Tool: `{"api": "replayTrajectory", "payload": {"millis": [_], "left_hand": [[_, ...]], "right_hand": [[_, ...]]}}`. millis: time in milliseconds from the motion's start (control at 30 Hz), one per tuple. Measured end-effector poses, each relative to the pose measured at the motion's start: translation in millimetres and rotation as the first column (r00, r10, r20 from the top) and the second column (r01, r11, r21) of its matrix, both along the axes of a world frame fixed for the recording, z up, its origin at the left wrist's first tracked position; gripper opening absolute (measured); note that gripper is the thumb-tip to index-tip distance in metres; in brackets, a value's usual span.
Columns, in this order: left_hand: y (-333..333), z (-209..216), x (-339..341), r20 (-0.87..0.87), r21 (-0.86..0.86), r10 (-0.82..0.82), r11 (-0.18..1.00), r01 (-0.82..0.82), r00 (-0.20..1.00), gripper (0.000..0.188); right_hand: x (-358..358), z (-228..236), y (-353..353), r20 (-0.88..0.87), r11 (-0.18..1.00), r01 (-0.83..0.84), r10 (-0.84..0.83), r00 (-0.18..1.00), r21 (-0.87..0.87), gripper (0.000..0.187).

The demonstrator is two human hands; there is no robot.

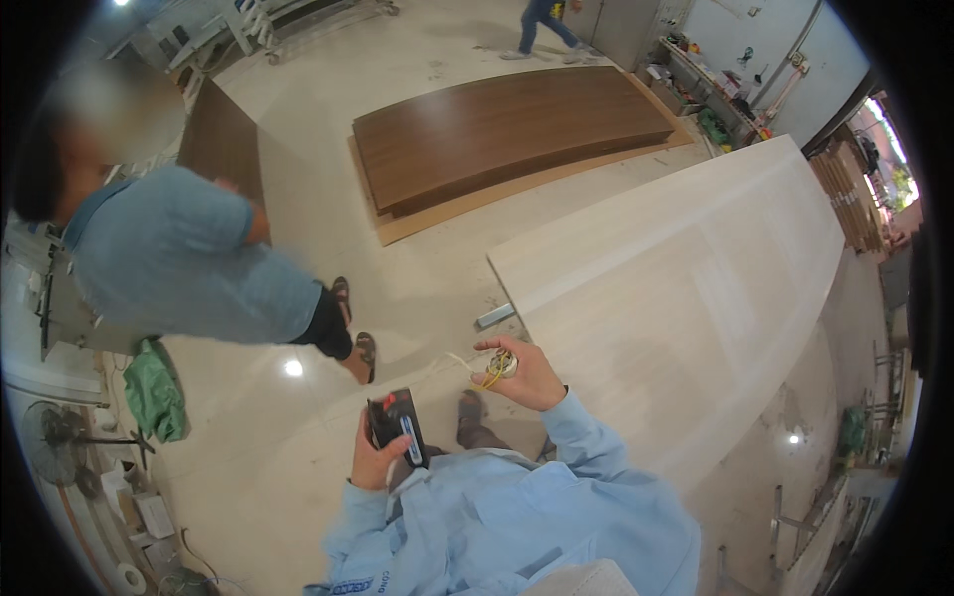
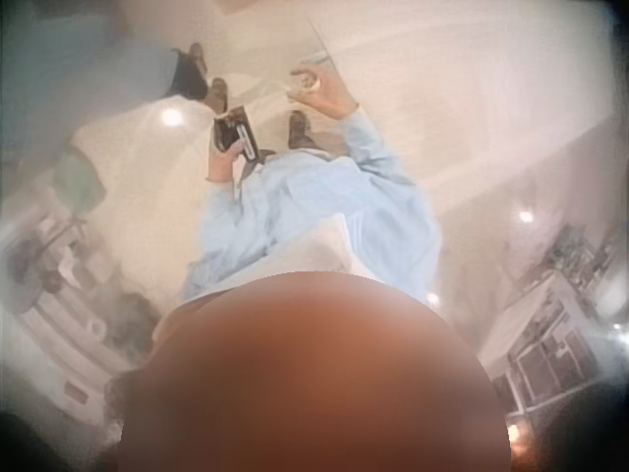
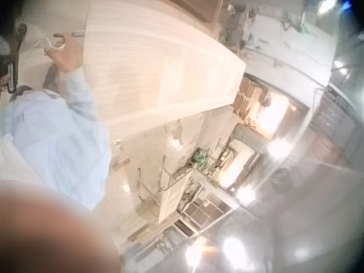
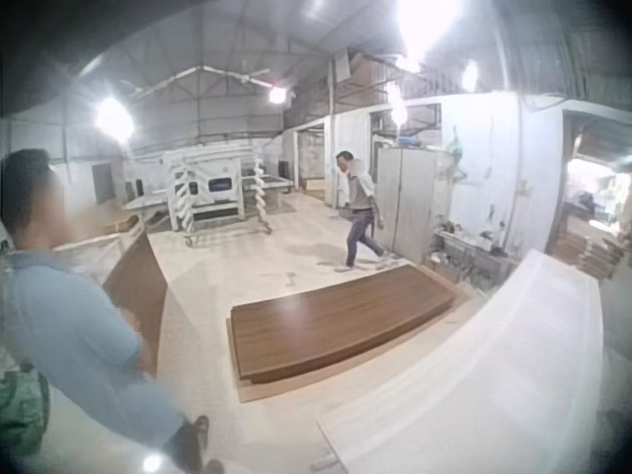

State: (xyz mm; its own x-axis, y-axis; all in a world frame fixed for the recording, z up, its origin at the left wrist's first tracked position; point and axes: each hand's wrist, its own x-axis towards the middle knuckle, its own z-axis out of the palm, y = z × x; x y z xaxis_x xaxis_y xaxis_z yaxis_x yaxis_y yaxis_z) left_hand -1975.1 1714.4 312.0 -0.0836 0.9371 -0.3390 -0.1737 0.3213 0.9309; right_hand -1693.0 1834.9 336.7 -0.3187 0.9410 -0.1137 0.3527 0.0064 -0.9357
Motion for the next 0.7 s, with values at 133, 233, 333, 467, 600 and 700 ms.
{"api": "replayTrajectory", "payload": {"millis": [133,233,333,467,600,700], "left_hand": [[105.5,5.3,20.1,0.161,0.087,-0.002,0.996,-0.013,0.987,0.073],[167.4,17.8,40.6,0.297,0.151,-0.017,0.988,-0.029,0.955,0.062],[246.6,35.0,56.1,0.294,0.236,-0.168,0.967,0.099,0.941,0.042],[350.6,49.1,94.8,0.557,0.203,-0.203,0.974,0.105,0.805,0.04],[437.7,40.6,112.9,0.605,0.171,-0.181,0.981,0.095,0.775,0.044],[516.9,21.8,97.2,0.556,0.216,-0.256,0.963,0.16,0.791,0.045]], "right_hand": [[24.7,24.3,19.2,-0.024,0.99,0.143,-0.143,0.989,-0.006,0.048],[41.7,36.8,9.5,0.004,0.956,0.293,-0.293,0.956,-0.012,0.048],[51.0,40.0,3.5,-0.017,0.888,0.455,-0.457,0.889,-0.069,0.047],[49.6,37.9,12.2,-0.053,0.813,0.574,-0.58,0.813,-0.101,0.045],[28.4,38.6,49.0,-0.034,0.769,0.632,-0.637,0.77,-0.093,0.045],[-3.7,39.3,107.4,0.009,0.719,0.693,-0.694,0.72,-0.052,0.043]]}}
